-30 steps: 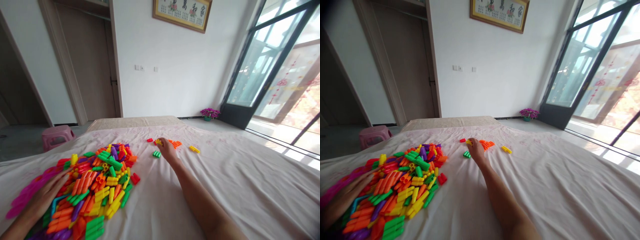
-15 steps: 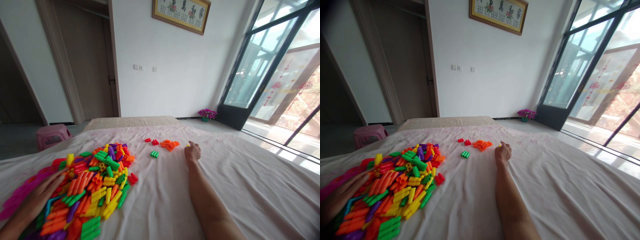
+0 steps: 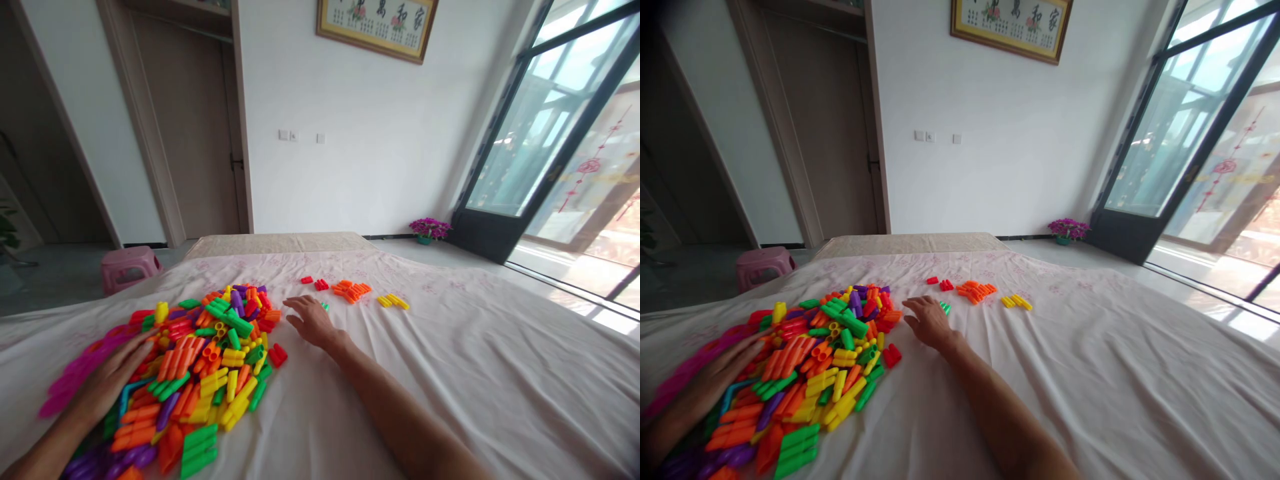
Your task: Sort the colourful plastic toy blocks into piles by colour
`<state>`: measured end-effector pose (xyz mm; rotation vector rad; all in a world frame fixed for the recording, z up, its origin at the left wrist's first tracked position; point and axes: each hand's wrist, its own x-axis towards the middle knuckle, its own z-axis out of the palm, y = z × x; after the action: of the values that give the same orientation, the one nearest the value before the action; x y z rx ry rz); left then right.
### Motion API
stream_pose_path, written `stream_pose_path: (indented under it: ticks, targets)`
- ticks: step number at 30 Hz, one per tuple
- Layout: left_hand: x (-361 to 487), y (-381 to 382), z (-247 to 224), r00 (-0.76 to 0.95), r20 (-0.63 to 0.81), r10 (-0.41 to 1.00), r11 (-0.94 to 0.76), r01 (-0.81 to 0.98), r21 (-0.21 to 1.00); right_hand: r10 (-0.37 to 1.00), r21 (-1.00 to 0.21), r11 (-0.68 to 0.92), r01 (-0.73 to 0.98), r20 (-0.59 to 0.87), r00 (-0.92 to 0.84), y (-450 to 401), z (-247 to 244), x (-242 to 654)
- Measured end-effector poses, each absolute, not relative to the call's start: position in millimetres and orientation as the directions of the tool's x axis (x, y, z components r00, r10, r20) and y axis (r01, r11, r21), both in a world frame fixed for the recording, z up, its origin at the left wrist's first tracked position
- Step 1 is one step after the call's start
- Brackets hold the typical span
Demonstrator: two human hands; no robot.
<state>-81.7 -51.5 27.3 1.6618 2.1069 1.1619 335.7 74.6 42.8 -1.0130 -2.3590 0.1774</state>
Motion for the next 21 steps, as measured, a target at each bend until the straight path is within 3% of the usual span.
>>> stream_pose_path:
  ticks: [5, 12, 16, 21]
  targets:
    - [-82, -49, 25, -0.365, 0.155, 0.918, 0.108, 0.606, 0.788, 0.666, -0.273, 0.745, 0.608, 0.346, -0.661, 68, 33, 310]
    - [-60, -60, 51, -0.411, 0.113, 0.904, 0.156, 0.565, 0.81, 0.739, -0.301, 0.67, 0.678, 0.353, -0.574, 65, 38, 313]
    - [-59, -60, 53, -0.413, 0.15, 0.898, 0.125, 0.567, 0.814, 0.809, -0.416, 0.562, 0.715, 0.456, -0.371, 77, 42, 331]
    - [-57, -61, 56, -0.424, 0.196, 0.884, 0.094, 0.573, 0.814, 0.857, -0.592, 0.319, 0.74, 0.513, 0.042, 109, 46, 382]
